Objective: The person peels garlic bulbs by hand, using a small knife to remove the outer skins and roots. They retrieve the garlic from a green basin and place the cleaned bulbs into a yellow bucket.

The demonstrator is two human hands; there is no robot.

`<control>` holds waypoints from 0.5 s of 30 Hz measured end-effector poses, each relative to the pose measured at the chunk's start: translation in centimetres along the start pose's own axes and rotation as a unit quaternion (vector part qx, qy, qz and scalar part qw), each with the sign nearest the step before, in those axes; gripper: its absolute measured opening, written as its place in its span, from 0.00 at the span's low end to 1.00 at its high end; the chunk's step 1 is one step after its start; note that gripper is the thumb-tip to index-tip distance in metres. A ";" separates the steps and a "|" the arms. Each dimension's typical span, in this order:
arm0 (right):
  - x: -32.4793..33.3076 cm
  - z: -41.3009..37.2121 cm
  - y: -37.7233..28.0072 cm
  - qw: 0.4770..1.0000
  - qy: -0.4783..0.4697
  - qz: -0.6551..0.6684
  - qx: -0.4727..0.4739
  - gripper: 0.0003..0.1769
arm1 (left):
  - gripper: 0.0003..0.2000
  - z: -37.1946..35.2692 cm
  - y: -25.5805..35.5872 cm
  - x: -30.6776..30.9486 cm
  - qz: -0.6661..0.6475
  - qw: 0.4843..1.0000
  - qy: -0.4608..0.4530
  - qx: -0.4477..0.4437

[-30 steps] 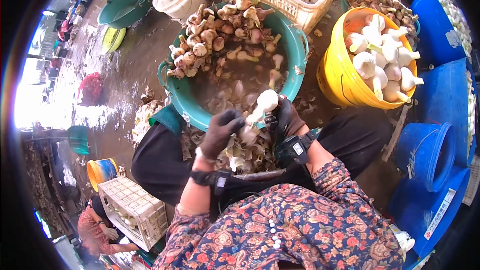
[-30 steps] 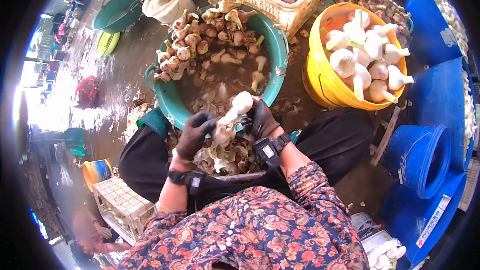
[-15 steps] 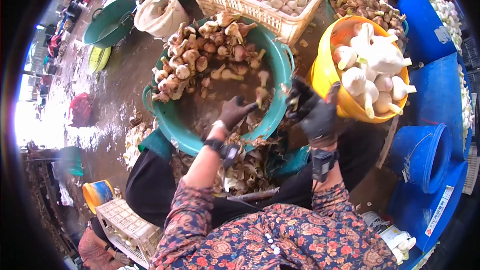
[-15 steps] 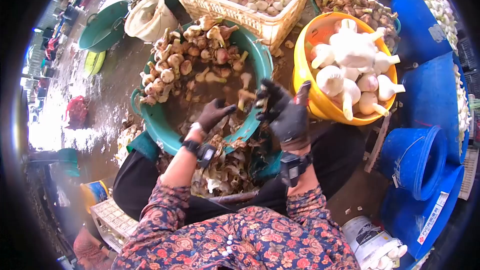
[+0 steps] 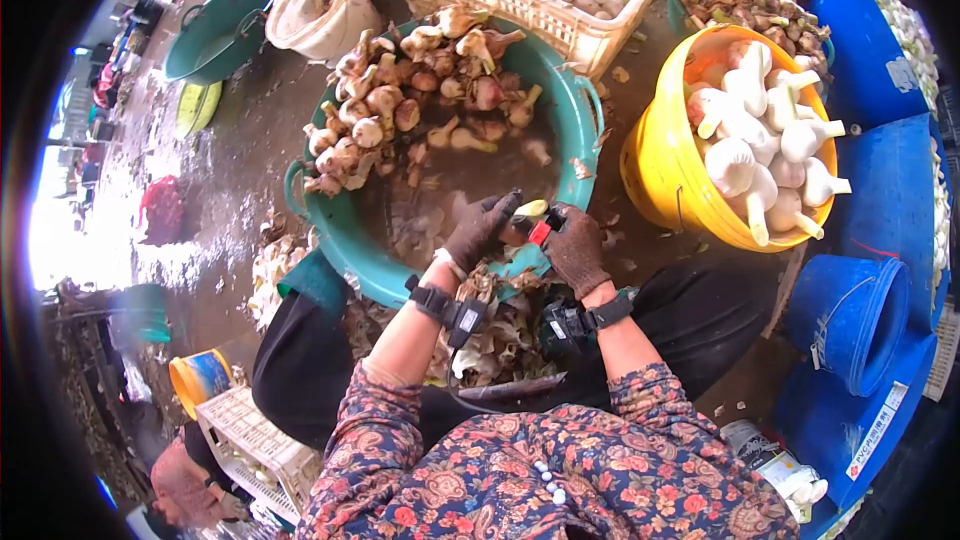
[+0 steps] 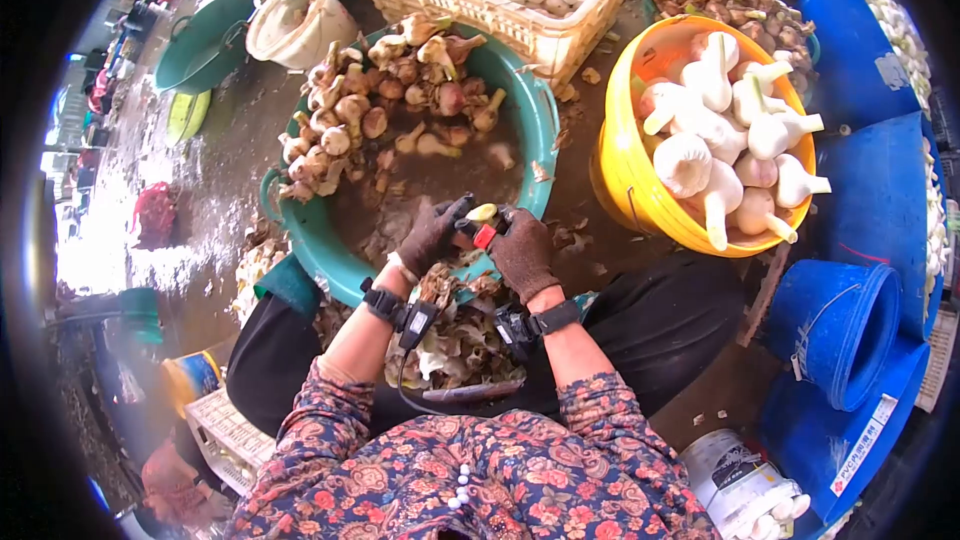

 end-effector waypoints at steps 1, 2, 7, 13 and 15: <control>-0.2 -0.2 -0.4 1.000 -0.009 -0.008 -0.010 0.18 | 0.30 -2.1 0.7 0.2 -0.009 0.999 -0.015 0.049; -0.1 -0.2 -1.4 1.000 -0.011 -0.004 -0.008 0.18 | 0.30 -3.4 1.0 0.0 -0.001 0.999 -0.016 0.030; 0.8 -0.6 -4.6 0.998 -0.067 -0.016 -0.012 0.17 | 0.27 -8.7 4.1 0.0 0.081 0.997 0.011 0.002; -1.1 -2.2 -3.4 0.983 -0.093 0.155 0.043 0.17 | 0.24 -12.0 5.4 1.1 0.100 0.993 0.044 0.050; -1.3 -2.6 -3.2 0.956 -0.122 0.262 -0.044 0.16 | 0.23 -11.8 3.6 1.5 -0.073 0.995 -0.030 0.063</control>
Point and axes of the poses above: each hand's wrist, its own z-axis towards the middle knuckle, its own x-axis out of the back of the hand, y = z × x, the point moved 3 cm from there along z, towards the middle knuckle, and after that the axes turned 15 degrees about x, right-handed, at the moved point
